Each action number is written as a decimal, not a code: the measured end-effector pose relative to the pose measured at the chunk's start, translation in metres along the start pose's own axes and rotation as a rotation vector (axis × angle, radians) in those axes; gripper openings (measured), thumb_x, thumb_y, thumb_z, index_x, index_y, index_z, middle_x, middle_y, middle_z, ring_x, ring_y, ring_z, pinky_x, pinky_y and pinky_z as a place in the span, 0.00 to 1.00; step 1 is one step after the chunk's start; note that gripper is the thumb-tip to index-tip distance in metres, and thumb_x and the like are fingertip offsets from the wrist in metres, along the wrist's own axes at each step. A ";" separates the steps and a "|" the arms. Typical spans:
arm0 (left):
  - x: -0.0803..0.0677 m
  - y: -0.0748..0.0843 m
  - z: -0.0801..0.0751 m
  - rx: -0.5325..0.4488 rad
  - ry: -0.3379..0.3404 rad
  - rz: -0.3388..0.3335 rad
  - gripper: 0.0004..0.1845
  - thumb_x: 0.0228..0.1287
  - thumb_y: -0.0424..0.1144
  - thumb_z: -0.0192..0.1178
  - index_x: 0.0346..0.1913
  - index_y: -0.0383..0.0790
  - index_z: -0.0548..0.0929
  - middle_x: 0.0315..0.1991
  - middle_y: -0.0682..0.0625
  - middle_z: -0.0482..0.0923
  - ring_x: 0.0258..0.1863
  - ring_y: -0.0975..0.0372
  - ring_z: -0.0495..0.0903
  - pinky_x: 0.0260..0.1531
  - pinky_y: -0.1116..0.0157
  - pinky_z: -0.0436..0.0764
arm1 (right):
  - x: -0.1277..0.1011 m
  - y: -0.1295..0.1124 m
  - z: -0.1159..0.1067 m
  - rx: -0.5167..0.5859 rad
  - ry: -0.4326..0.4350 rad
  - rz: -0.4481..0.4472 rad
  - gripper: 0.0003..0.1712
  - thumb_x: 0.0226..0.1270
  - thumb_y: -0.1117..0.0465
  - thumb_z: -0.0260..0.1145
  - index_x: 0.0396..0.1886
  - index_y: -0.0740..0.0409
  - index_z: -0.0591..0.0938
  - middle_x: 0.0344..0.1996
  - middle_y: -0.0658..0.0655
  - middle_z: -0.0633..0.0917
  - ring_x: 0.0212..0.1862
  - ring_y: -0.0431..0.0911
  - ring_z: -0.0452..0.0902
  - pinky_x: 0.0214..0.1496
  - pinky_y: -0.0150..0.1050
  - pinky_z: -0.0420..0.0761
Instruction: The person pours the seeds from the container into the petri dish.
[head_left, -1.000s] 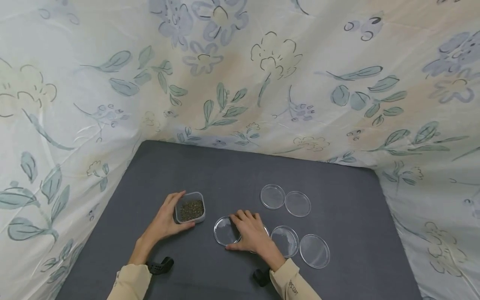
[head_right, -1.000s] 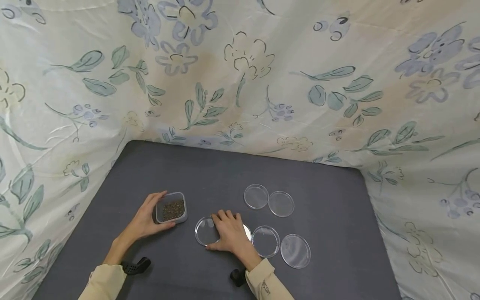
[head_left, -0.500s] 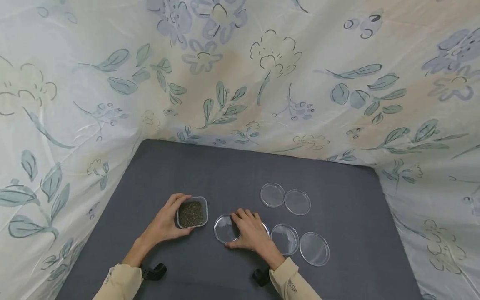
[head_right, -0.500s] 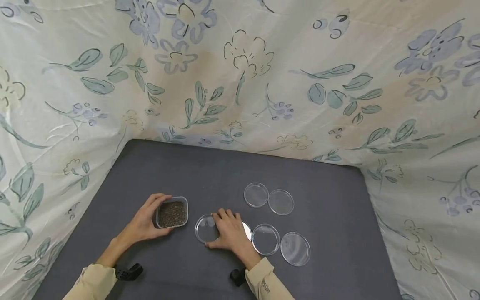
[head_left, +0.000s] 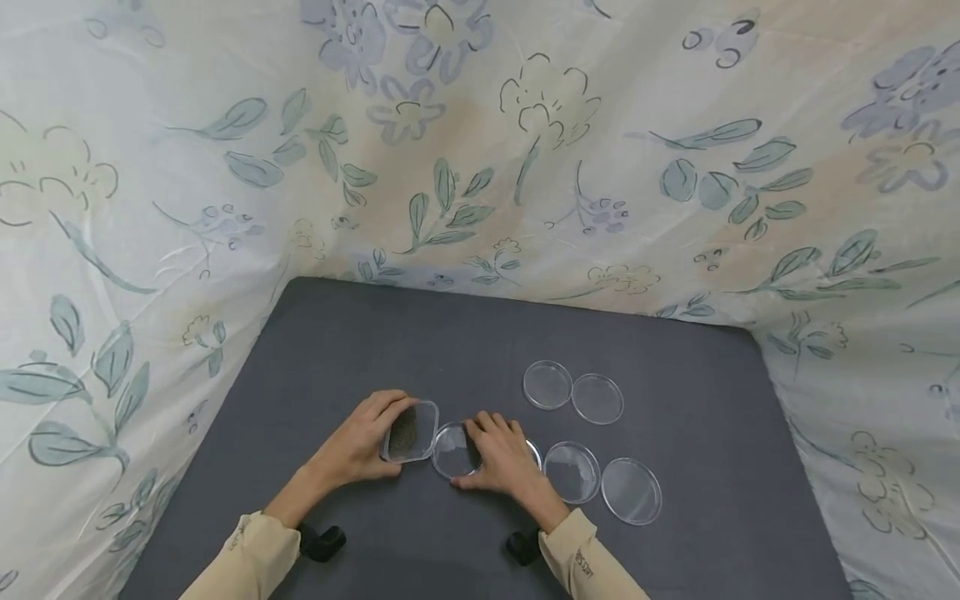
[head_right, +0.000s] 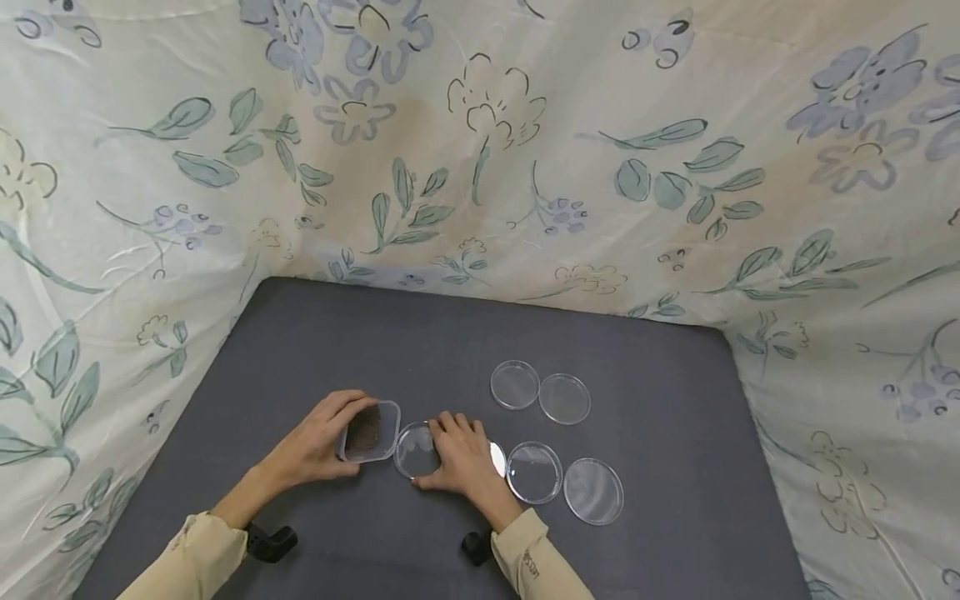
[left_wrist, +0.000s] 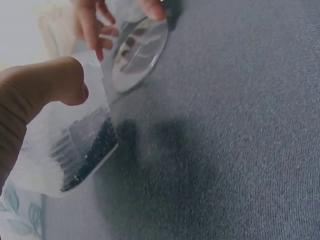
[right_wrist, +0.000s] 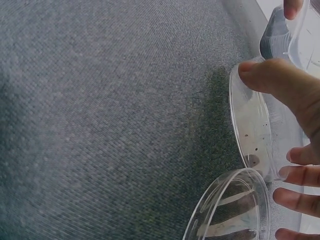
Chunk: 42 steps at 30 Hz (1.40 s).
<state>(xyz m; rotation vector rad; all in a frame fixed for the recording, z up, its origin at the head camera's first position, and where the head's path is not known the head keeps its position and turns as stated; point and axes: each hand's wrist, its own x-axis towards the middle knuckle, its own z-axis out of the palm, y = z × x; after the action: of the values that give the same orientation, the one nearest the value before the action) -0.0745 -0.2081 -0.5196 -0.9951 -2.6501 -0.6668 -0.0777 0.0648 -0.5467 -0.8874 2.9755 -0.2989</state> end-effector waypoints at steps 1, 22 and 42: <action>0.001 0.001 0.001 0.011 -0.012 0.007 0.50 0.32 0.39 0.82 0.67 0.38 0.75 0.61 0.44 0.75 0.59 0.53 0.76 0.56 0.51 0.82 | 0.000 0.000 0.000 -0.002 -0.002 0.002 0.53 0.40 0.27 0.79 0.62 0.54 0.82 0.50 0.51 0.82 0.50 0.48 0.78 0.46 0.46 0.77; 0.029 0.022 0.008 0.273 -0.072 0.224 0.44 0.37 0.36 0.83 0.64 0.38 0.77 0.60 0.46 0.77 0.60 0.55 0.77 0.61 0.54 0.80 | 0.000 -0.003 -0.002 0.002 0.002 0.030 0.53 0.41 0.25 0.77 0.62 0.53 0.82 0.49 0.51 0.82 0.49 0.48 0.78 0.48 0.48 0.78; 0.040 0.027 0.001 0.382 -0.144 0.237 0.46 0.39 0.42 0.84 0.67 0.40 0.76 0.62 0.46 0.77 0.62 0.55 0.77 0.64 0.57 0.80 | 0.001 0.001 0.000 0.070 0.022 0.003 0.52 0.40 0.29 0.81 0.60 0.57 0.83 0.47 0.53 0.81 0.46 0.48 0.79 0.48 0.47 0.81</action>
<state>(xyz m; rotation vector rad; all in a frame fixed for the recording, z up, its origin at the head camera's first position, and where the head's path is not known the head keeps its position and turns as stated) -0.0861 -0.1669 -0.4970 -1.2449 -2.5765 -0.0346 -0.0788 0.0649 -0.5471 -0.8779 2.9653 -0.4122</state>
